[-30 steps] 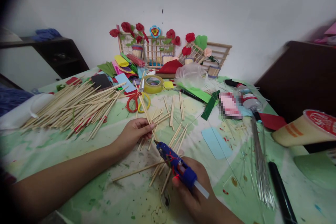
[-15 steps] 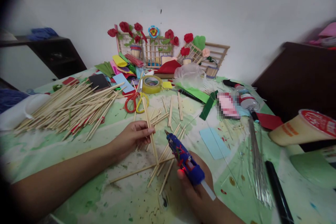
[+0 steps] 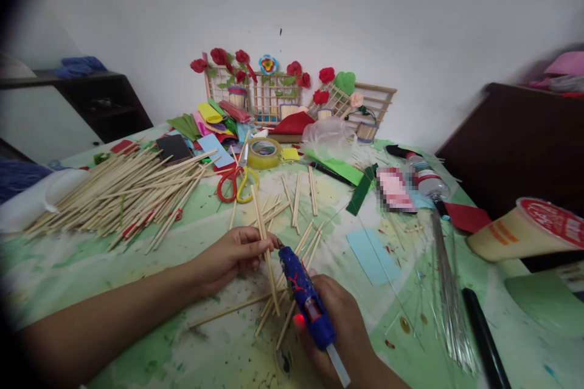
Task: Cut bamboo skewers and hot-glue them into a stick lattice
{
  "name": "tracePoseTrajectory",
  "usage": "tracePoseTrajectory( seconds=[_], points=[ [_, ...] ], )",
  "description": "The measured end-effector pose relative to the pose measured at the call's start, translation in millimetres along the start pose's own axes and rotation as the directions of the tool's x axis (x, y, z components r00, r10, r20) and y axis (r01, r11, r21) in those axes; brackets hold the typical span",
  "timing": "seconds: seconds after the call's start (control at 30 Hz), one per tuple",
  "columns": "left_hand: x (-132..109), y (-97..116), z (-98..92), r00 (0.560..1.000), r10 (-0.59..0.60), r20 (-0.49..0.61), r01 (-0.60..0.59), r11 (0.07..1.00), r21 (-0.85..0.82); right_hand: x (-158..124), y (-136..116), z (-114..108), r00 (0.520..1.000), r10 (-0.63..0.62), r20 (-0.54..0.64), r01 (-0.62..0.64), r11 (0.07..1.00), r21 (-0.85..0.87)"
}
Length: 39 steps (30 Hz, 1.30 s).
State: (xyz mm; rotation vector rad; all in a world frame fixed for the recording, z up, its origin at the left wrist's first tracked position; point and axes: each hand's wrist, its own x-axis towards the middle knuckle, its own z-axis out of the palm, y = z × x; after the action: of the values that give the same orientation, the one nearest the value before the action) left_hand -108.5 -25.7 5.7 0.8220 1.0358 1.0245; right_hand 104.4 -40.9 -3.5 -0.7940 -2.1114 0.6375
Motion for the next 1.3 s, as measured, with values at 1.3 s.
tracePoseTrajectory(
  seconds=[1.3],
  points=[
    [4.8,13.3,-8.9,0.958,0.213,-0.194,-0.146,0.939,0.312,-1.5,1.0,-6.8,0.971,0.011,0.237,-0.003,0.999,-0.036]
  ],
)
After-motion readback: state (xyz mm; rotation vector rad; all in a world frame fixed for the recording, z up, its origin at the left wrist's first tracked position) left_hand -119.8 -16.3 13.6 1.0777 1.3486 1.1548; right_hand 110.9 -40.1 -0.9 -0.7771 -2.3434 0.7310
